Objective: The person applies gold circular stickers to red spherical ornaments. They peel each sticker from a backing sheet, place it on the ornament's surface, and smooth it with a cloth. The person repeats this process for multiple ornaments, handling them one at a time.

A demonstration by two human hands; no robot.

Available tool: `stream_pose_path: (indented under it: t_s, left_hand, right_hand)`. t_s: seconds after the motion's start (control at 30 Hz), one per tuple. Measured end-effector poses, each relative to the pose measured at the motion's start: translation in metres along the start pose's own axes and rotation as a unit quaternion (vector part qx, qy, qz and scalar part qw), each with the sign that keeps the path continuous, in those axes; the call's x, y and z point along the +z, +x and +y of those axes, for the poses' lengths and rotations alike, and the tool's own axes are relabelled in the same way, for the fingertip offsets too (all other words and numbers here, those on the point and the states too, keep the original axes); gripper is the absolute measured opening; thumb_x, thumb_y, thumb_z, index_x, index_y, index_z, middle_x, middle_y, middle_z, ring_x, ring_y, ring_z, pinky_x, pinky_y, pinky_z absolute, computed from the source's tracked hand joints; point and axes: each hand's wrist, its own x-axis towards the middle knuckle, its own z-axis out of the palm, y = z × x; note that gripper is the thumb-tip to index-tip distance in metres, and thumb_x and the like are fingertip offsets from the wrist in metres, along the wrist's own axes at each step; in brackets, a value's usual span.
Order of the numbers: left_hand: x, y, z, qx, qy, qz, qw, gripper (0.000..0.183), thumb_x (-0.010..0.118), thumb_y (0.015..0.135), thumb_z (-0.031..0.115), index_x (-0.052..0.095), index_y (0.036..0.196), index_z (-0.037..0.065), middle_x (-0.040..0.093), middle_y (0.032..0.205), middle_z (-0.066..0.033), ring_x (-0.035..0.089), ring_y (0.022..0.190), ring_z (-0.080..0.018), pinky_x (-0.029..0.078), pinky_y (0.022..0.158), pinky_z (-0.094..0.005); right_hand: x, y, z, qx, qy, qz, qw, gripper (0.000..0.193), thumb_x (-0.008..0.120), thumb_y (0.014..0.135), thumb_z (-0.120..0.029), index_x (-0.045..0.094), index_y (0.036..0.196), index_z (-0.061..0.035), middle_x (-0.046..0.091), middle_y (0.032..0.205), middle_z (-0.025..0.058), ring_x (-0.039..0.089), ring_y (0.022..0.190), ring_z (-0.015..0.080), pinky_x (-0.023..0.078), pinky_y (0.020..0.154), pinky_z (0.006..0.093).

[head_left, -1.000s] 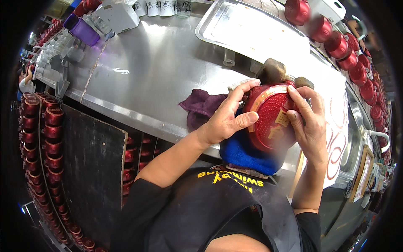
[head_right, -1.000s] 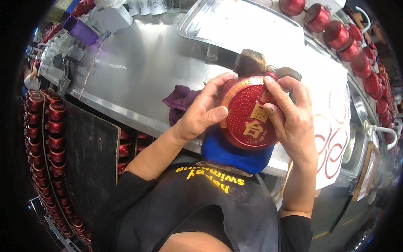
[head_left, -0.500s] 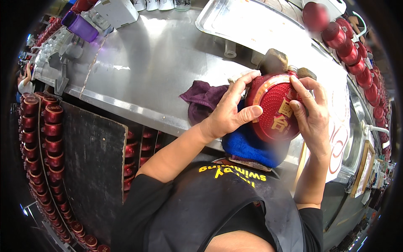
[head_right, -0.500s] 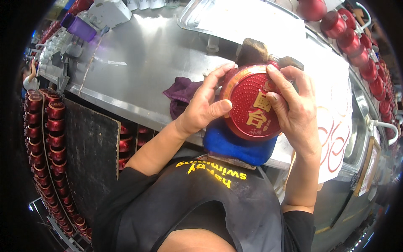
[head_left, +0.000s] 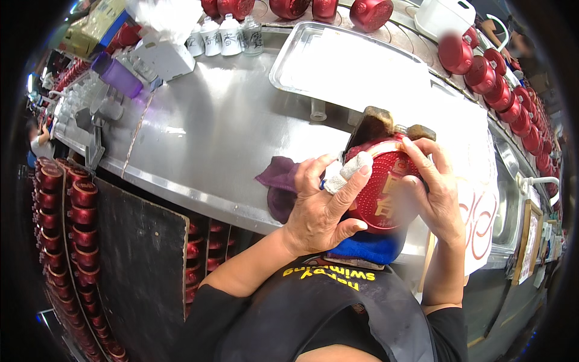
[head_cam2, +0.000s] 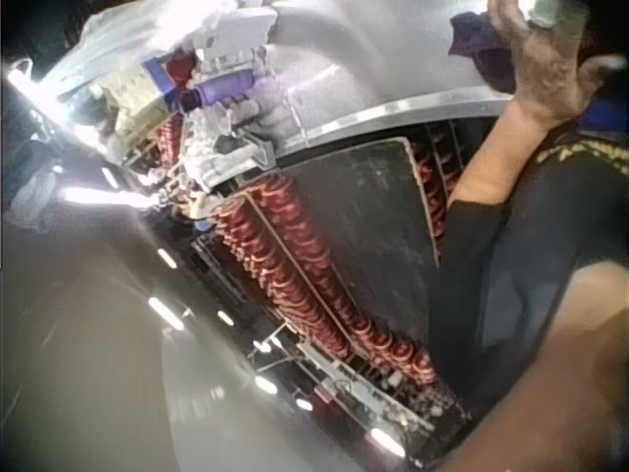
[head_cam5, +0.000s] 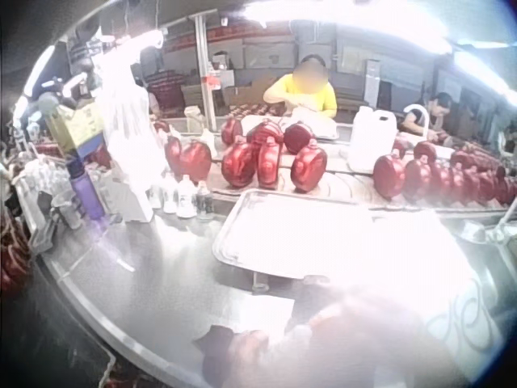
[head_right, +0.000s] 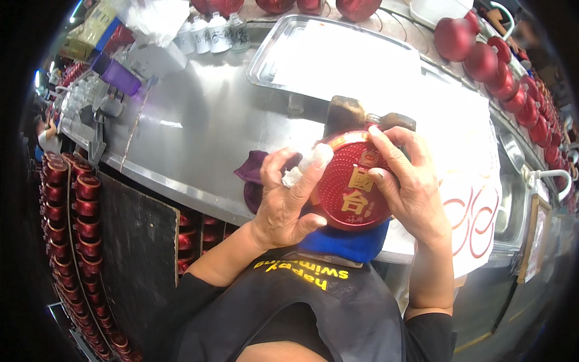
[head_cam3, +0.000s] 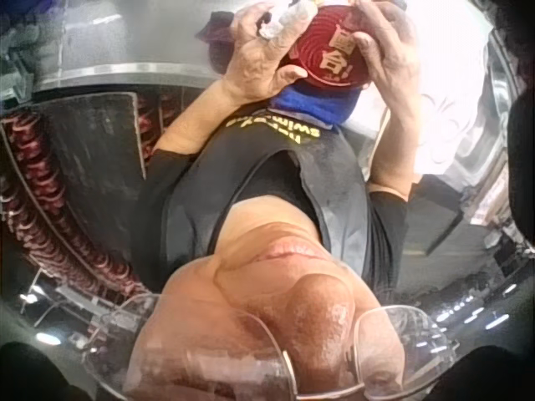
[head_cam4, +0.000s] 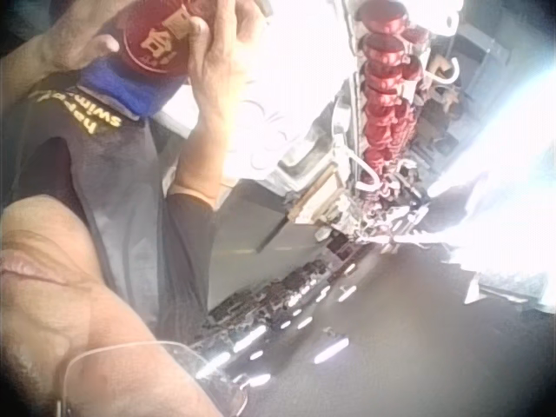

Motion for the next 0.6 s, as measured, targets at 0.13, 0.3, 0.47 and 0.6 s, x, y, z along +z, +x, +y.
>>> stream_pose_path:
  t_s: [0.13, 0.3, 0.47, 0.6]
  left_hand:
    - [-0.015, 0.026, -0.004, 0.023, 0.069, -0.056, 0.996, 0.072, 0.038, 0.105, 0.062, 0.053, 0.151, 0.010, 0.066, 0.137, -0.0080, 0.042, 0.126, -0.0341, 0.022, 0.116, -0.0527]
    - [-0.018, 0.071, -0.012, 0.081, 0.084, -0.117, 0.986, 0.070, 0.033, 0.106, 0.062, 0.060, 0.146, 0.010, 0.076, 0.098, -0.0045, 0.047, 0.130, -0.0304, 0.016, 0.117, -0.0574]
    - [-0.011, 0.105, -0.014, 0.130, 0.067, -0.163, 0.976, 0.068, 0.037, 0.106, 0.063, 0.066, 0.140, 0.012, 0.077, 0.112, -0.0041, 0.050, 0.132, -0.0270, 0.016, 0.120, -0.0542]
    - [-0.008, 0.116, -0.015, 0.153, 0.076, -0.192, 0.966, 0.062, 0.042, 0.104, 0.062, 0.070, 0.134, 0.016, 0.077, 0.111, -0.0047, 0.050, 0.133, -0.0272, 0.016, 0.119, -0.0560]
  right_hand:
    - [-0.008, -0.009, 0.011, 0.027, 0.061, 0.027, 0.997, 0.052, 0.072, 0.095, -0.018, 0.060, 0.143, -0.0045, 0.059, 0.126, 0.0190, 0.060, 0.115, 0.0345, 0.051, 0.097, 0.0412]
    - [-0.009, -0.026, 0.018, 0.049, 0.081, 0.021, 0.995, 0.051, 0.069, 0.098, -0.025, 0.060, 0.143, -0.0035, 0.058, 0.127, 0.0190, 0.057, 0.117, 0.0341, 0.049, 0.099, 0.0422]
    - [-0.004, -0.041, 0.021, 0.034, 0.044, 0.032, 0.998, 0.048, 0.070, 0.097, -0.024, 0.062, 0.140, -0.0026, 0.058, 0.126, 0.0184, 0.057, 0.115, 0.0336, 0.049, 0.098, 0.0426]
    - [0.000, -0.050, 0.024, 0.070, 0.074, 0.057, 0.993, 0.045, 0.069, 0.098, -0.022, 0.064, 0.137, -0.0006, 0.058, 0.125, 0.0185, 0.058, 0.113, 0.0338, 0.050, 0.097, 0.0427]
